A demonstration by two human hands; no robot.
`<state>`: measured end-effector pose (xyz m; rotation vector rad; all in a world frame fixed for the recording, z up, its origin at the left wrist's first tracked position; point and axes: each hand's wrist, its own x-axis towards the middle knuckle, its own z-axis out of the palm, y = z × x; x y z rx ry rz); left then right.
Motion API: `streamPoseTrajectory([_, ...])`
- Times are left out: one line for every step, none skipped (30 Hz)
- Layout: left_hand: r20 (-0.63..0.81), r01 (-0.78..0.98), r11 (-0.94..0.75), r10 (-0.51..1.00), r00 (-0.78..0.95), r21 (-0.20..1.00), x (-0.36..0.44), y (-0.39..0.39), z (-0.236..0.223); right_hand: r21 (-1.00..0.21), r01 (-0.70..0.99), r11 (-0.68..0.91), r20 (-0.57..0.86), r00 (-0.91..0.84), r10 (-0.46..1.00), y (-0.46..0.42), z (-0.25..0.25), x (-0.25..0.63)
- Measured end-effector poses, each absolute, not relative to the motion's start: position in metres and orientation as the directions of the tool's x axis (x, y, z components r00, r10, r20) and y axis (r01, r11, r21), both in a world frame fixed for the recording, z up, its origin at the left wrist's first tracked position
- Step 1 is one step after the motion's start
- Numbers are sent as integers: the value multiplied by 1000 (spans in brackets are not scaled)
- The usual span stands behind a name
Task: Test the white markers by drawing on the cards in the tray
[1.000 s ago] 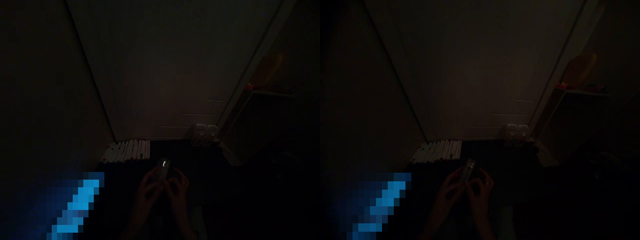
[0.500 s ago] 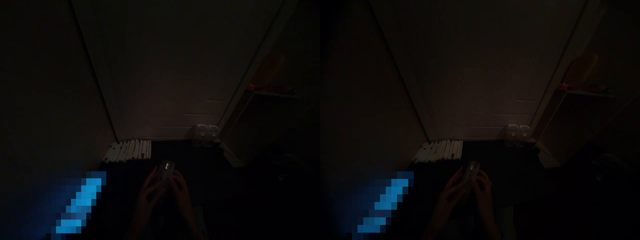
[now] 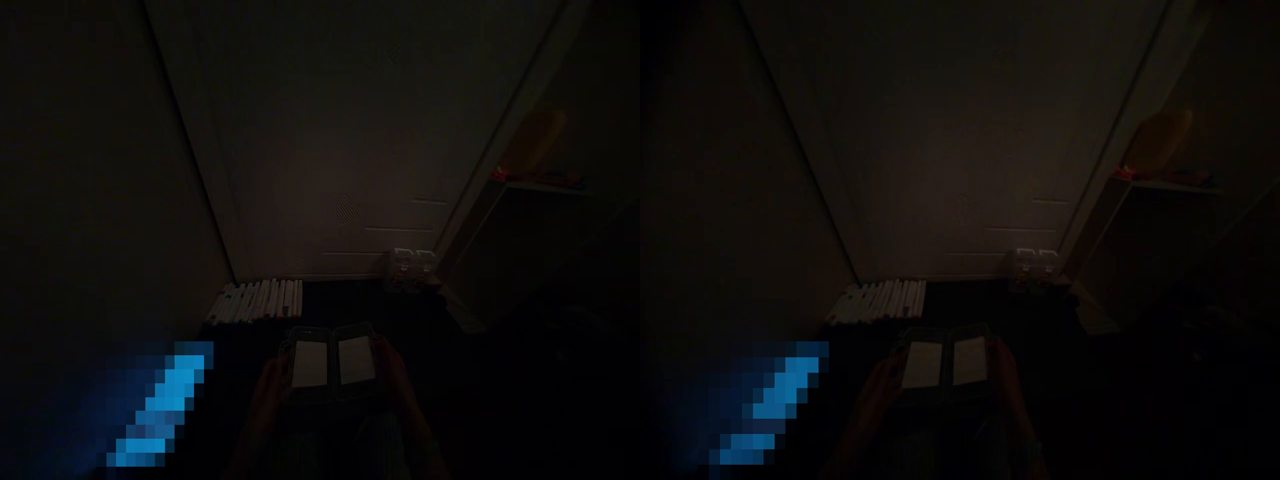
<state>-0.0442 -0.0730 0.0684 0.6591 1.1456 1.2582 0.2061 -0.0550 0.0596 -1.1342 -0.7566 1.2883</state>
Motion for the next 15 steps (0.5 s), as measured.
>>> streamPoseTrajectory([-296,-373,242,951,-93,895,-44,-72,66,-938,-332,-100,-162,162,973,-52,54,207])
streamPoseTrajectory([-292,-362,238,951,-101,901,-43,-71,63,-943,-315,-112,-167,152,974,-50,49,207])
streamPoseTrajectory([-281,-347,229,954,-107,909,-43,-70,59,-950,-291,-115,-165,151,975,-49,45,208])
streamPoseTrajectory([-267,-323,218,957,-116,921,-43,-68,56,-959,-257,-114,-158,156,975,-47,41,209])
streamPoseTrajectory([-246,-293,203,962,-117,934,-43,-67,52,-971,-208,-115,-153,177,972,-47,39,211])
streamPoseTrajectory([-220,-259,184,968,-119,948,-43,-66,48,-982,-149,-115,-144,207,968,-46,37,213])
streamPoseTrajectory([-187,-223,156,975,-123,962,-43,-64,44,-990,-85,-111,-129,241,962,-46,36,215])
streamPoseTrajectory([-148,-184,123,980,-131,975,-43,-64,40,-994,-23,-107,-109,274,956,-45,36,218])
streamPoseTrajectory([-106,-137,85,983,-149,987,-43,-63,37,-994,33,-100,-85,302,949,-44,36,220])
streamPoseTrajectory([-59,-78,46,985,-163,996,-43,-62,34,-993,79,-90,-60,324,944,-43,36,222])
streamPoseTrajectory([-8,-7,7,984,-176,1000,-44,-62,32,-990,120,-78,-32,339,940,-42,36,223])
streamPoseTrajectory([52,75,-38,981,-186,996,-44,-61,31,-985,163,-61,0,352,936,-41,36,224])
streamPoseTrajectory([119,164,-88,975,-189,983,-45,-60,31,-977,211,-42,37,358,933,-39,35,225])
streamPoseTrajectory([188,259,-136,964,-186,956,-47,-58,31,-964,266,-24,75,357,931,-38,35,226])
streamPoseTrajectory([252,354,-180,953,-169,918,-48,-57,32,-946,325,-11,110,351,930,-37,34,228])
